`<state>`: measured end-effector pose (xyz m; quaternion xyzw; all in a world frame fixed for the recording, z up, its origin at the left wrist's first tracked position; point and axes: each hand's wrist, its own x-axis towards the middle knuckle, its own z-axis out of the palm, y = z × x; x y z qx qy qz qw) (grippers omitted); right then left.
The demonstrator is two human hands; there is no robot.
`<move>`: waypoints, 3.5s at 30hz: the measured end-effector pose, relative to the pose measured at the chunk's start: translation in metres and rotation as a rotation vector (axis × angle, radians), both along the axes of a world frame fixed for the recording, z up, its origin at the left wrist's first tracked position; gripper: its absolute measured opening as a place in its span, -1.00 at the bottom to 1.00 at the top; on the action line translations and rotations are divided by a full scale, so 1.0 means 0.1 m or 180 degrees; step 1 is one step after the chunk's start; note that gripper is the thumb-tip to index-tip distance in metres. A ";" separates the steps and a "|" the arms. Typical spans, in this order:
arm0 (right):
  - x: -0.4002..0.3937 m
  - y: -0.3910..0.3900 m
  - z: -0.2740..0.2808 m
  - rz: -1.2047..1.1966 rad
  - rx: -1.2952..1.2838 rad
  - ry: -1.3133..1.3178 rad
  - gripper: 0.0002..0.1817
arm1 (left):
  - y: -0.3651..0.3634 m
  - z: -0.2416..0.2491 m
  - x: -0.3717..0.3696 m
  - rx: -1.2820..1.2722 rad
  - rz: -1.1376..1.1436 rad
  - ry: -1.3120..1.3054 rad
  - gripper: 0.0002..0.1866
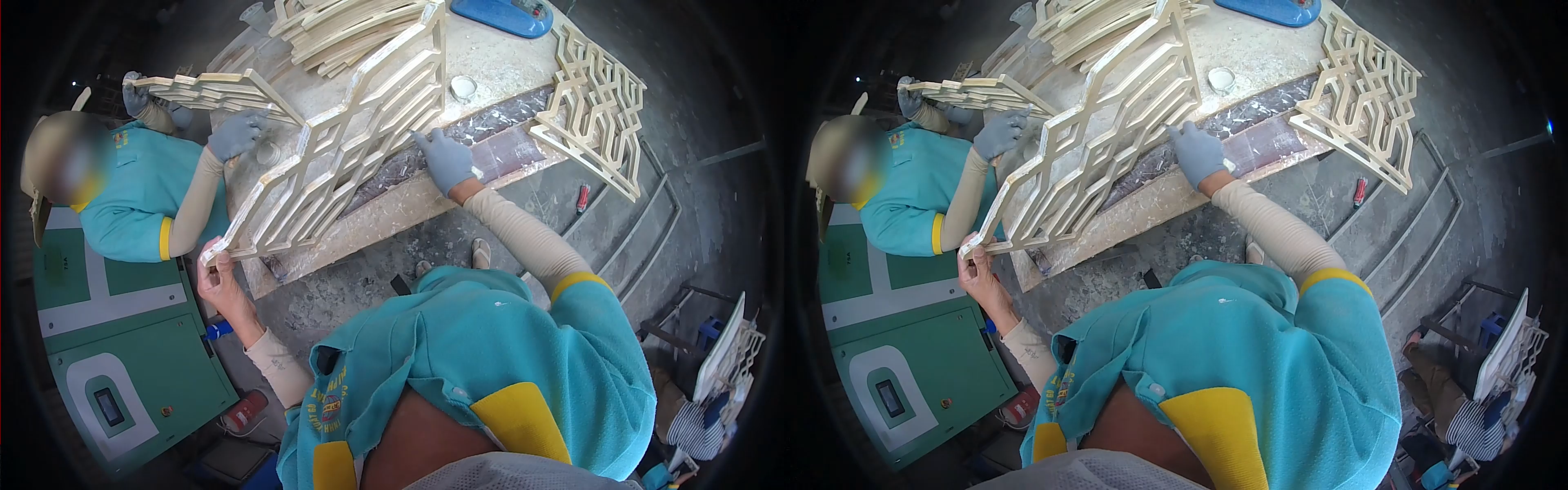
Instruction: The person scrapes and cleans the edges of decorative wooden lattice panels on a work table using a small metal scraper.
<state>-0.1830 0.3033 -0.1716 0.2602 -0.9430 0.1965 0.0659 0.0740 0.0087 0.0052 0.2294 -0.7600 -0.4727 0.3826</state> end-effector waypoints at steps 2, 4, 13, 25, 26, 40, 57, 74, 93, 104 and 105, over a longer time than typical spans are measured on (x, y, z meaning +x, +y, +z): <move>-0.10 0.12 0.10 -0.0058 0.0312 0.0147 -0.53 | 0.01 0.00 0.00 0.0026 0.0035 0.0003 -0.64; -0.25 0.22 0.10 -0.0166 0.0310 0.0140 -0.46 | 0.03 0.02 0.01 -0.0024 -0.0021 -0.0008 -0.63; -0.01 0.11 0.10 -0.0265 0.0084 -0.0483 -0.40 | 0.07 0.04 0.00 -0.0027 0.0077 -0.0020 -0.62; -0.17 0.37 0.24 0.0119 -0.0148 -0.0598 -0.56 | 0.00 0.01 0.02 -0.0077 0.0163 -0.0087 -0.55; -0.23 0.46 0.38 0.0024 -0.0122 -0.0933 -0.62 | 0.01 0.01 0.02 -0.0079 0.0160 -0.0077 -0.55; -1.54 0.62 0.61 -0.0666 0.0811 -0.0918 -0.71 | 0.06 -0.01 0.05 -0.0082 0.0201 0.0031 -0.56; -1.27 0.93 0.42 -0.0412 0.0505 -0.1029 -0.71 | -0.06 -0.02 -0.01 -0.0109 0.0182 -0.0071 -0.57; -0.64 0.62 0.11 0.0324 0.0392 0.0277 -0.31 | -0.02 0.00 0.02 -0.0014 0.0171 -0.0074 -0.63; -0.22 0.33 0.10 -0.0188 -0.0173 -0.0494 -0.40 | -0.03 0.01 0.00 -0.0155 0.0162 -0.0060 -0.58; -0.23 0.28 0.06 -0.0348 -0.0348 -0.0653 -0.44 | 0.02 0.01 -0.02 -0.0045 0.0161 0.0043 -0.64; -0.21 0.25 -0.08 -0.0184 -0.0400 -0.0620 -0.43 | 0.01 0.01 -0.01 -0.0065 0.0178 -0.0009 -0.64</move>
